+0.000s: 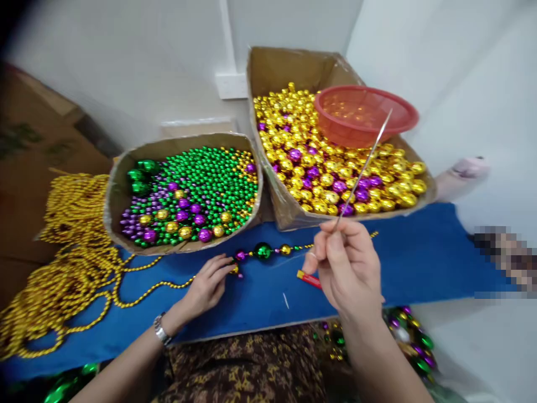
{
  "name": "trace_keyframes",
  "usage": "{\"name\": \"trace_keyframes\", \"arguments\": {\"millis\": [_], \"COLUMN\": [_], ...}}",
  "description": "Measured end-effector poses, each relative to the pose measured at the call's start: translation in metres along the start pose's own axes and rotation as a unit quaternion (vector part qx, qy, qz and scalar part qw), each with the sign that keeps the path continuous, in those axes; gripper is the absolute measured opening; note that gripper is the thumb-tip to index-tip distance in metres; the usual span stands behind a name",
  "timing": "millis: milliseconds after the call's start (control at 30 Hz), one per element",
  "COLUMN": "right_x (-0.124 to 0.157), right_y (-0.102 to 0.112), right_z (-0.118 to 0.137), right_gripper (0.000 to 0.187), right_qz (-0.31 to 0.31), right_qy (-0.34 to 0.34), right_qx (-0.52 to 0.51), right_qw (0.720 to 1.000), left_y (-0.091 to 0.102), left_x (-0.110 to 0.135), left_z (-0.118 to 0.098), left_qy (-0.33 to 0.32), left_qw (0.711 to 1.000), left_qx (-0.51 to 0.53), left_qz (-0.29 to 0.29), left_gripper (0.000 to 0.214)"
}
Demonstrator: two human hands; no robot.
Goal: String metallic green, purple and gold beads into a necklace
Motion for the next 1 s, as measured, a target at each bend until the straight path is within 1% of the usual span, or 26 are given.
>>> {"name": "trace_keyframes", "arguments": {"millis": [100,167,200,267,333,433,500,567,667,733,767,833,1000], "right_x": [0.007,0.012,0.015,0.019,0.023,0.025,0.025,0.025,0.024,0.025,0.025,0.024,0.022], "right_y": [-0.007,-0.009,-0.01,-0.011,-0.012,-0.011,-0.009,-0.007,-0.007,-0.007,-0.006,-0.004,0.007], "right_z": [-0.017,-0.032,-0.039,-0.051,-0.058,-0.064,-0.067,-0.069,-0.069,-0.067,-0.066,-0.063,-0.06], "right_gripper": [0.014,0.017,0.018,0.02,0.021,0.022,0.023,0.023,0.023,0.023,0.023,0.023,0.02], "right_qz": [0.043,0.072,0.088,0.12,0.141,0.146,0.14,0.134,0.13,0.126,0.122,0.108,0.057], "right_qy": [-0.044,-0.067,-0.075,-0.088,-0.091,-0.088,-0.087,-0.088,-0.084,-0.076,-0.073,-0.066,-0.05], "right_qx": [0.014,0.045,0.07,0.123,0.158,0.175,0.179,0.181,0.185,0.189,0.192,0.197,0.189], "right_qw": [0.998,0.994,0.991,0.981,0.973,0.97,0.97,0.97,0.971,0.971,0.971,0.972,0.979], "left_y": [0.019,0.038,0.048,0.069,0.085,0.096,0.095,0.09,0.085,0.083,0.083,0.083,0.076], "left_x": [-0.01,-0.02,-0.026,-0.036,-0.045,-0.057,-0.064,-0.072,-0.086,-0.092,-0.094,-0.095,-0.087], "left_z": [-0.015,-0.016,-0.012,0.003,0.024,0.053,0.064,0.069,0.071,0.07,0.069,0.066,0.061], "left_qy": [-0.017,-0.013,0.001,0.049,0.107,0.168,0.176,0.178,0.199,0.205,0.201,0.184,0.14], "left_qw": [0.998,0.994,0.992,0.985,0.979,0.974,0.975,0.973,0.946,0.933,0.933,0.94,0.955], "left_qx": [0.022,0.014,0.006,-0.017,-0.05,-0.096,-0.11,-0.147,-0.25,-0.281,-0.278,-0.261,-0.215], "left_qz": [-0.062,-0.106,-0.129,-0.164,-0.167,-0.118,-0.077,-0.032,0.049,0.094,0.107,0.118,0.147], "left_gripper": [0.041,0.037,0.034,0.028,0.022,0.018,0.018,0.019,0.024,0.026,0.026,0.027,0.029]}}
Point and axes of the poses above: each hand's wrist, its own x-axis away from the middle knuckle, its own y-axis out of the back of the hand, z = x × y, the point moved 3 cm from there along -x, towards the middle knuckle, and after that the axes turned 8 degrees about -x, right-handed, at the moved point
